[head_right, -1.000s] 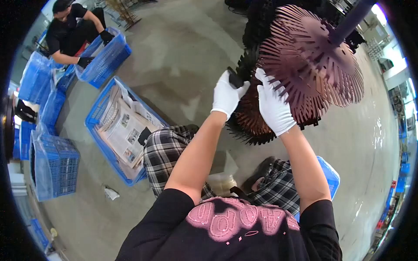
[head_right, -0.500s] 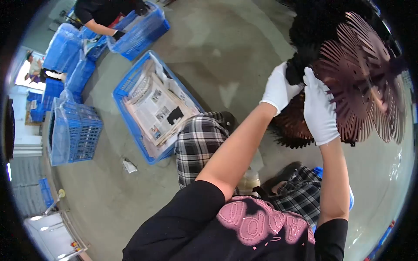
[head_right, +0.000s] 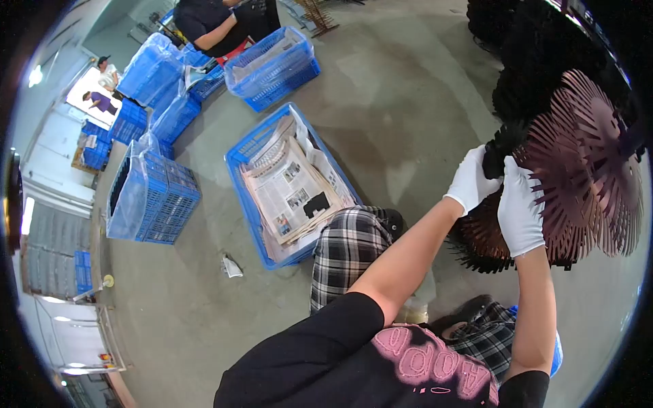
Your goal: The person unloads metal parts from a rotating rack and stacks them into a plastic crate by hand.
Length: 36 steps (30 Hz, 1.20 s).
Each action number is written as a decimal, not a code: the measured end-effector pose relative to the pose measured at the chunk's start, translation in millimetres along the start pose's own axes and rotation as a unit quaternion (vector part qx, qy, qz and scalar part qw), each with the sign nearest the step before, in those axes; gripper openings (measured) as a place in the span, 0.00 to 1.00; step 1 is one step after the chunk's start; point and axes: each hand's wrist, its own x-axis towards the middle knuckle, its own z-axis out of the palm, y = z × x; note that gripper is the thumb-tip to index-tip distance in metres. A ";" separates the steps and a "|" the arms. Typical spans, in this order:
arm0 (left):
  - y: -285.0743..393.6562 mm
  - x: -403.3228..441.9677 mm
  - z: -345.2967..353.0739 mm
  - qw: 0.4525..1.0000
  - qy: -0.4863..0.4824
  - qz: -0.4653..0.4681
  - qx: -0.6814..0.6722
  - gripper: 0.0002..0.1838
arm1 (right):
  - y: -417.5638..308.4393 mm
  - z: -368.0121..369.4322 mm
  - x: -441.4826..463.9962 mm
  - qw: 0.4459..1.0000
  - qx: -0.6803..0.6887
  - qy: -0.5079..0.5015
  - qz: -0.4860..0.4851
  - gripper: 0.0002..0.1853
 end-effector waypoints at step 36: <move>25.8 11.5 -63.7 0.990 -0.122 -0.075 -0.009 0.32 | 12.9 -13.4 -18.0 0.996 -0.080 0.039 -0.006 0.19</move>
